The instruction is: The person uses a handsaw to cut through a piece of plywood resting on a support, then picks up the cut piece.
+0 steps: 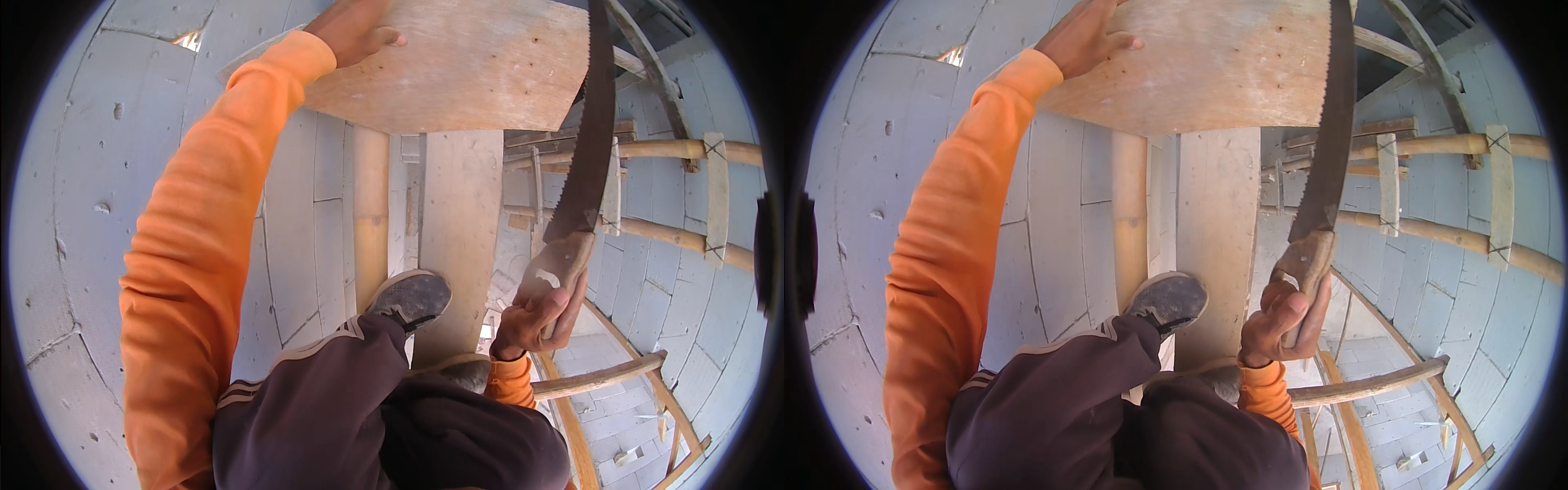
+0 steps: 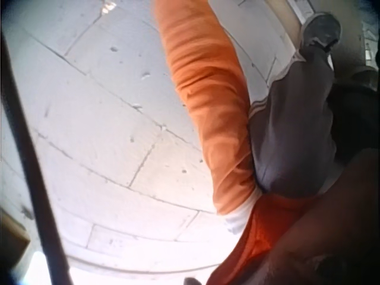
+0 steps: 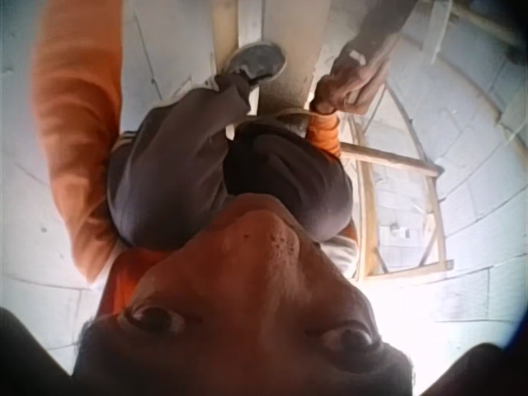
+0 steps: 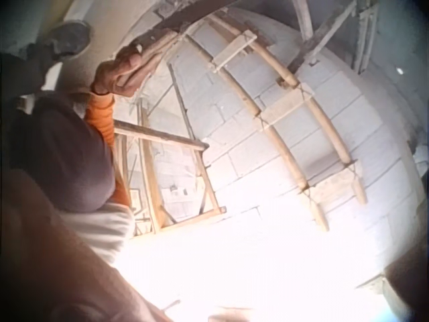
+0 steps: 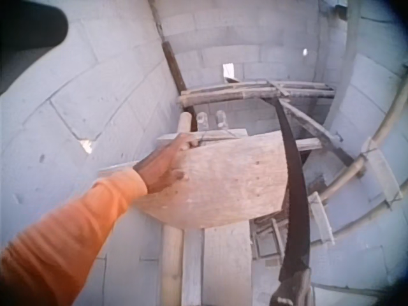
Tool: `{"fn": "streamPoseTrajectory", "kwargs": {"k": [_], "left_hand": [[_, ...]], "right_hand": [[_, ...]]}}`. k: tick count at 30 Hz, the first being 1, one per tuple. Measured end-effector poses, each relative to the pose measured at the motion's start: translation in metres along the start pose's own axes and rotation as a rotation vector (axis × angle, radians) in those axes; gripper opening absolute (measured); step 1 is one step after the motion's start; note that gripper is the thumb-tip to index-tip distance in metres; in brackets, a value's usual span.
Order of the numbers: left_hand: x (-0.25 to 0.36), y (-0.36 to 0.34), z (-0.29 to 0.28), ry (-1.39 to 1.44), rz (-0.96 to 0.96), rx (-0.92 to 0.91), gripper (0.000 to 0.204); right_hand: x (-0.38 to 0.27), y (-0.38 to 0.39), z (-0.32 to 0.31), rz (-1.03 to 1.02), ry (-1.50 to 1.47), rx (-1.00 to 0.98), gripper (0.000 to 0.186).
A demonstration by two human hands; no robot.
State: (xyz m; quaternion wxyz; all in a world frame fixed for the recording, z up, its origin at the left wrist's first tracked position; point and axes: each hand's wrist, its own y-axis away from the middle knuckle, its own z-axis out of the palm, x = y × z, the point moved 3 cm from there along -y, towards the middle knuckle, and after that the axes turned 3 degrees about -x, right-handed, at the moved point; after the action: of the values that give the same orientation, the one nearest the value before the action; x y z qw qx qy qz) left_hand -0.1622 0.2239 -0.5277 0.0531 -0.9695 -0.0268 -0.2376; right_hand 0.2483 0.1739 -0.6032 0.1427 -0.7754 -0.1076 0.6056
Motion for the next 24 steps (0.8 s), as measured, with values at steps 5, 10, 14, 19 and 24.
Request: {"fn": "streamPoseTrajectory", "kwargs": {"k": [5, 10, 14, 19, 24], "left_hand": [[0.021, 0.014, -0.004, -0.097, -0.014, 0.096, 0.065], [0.034, 0.022, -0.005, -0.071, -0.037, 0.077, 0.061], [0.034, 0.024, -0.001, -0.111, -0.020, 0.106, 0.059], [0.015, 0.023, 0.001, -0.235, -0.007, 0.159, 0.059], [-0.010, 0.005, 0.000, -0.165, -0.105, 0.035, 0.064]], "right_hand": [[0.014, -0.001, -0.007, 0.038, -0.162, -0.001, 0.049], [0.017, 0.000, -0.010, 0.072, -0.142, -0.016, 0.050], [0.030, 0.005, -0.019, 0.090, -0.088, -0.054, 0.052], [0.003, 0.000, 0.001, -0.044, -0.057, -0.080, 0.057], [0.008, 0.019, 0.036, -0.222, -0.046, -0.287, 0.041]]}}
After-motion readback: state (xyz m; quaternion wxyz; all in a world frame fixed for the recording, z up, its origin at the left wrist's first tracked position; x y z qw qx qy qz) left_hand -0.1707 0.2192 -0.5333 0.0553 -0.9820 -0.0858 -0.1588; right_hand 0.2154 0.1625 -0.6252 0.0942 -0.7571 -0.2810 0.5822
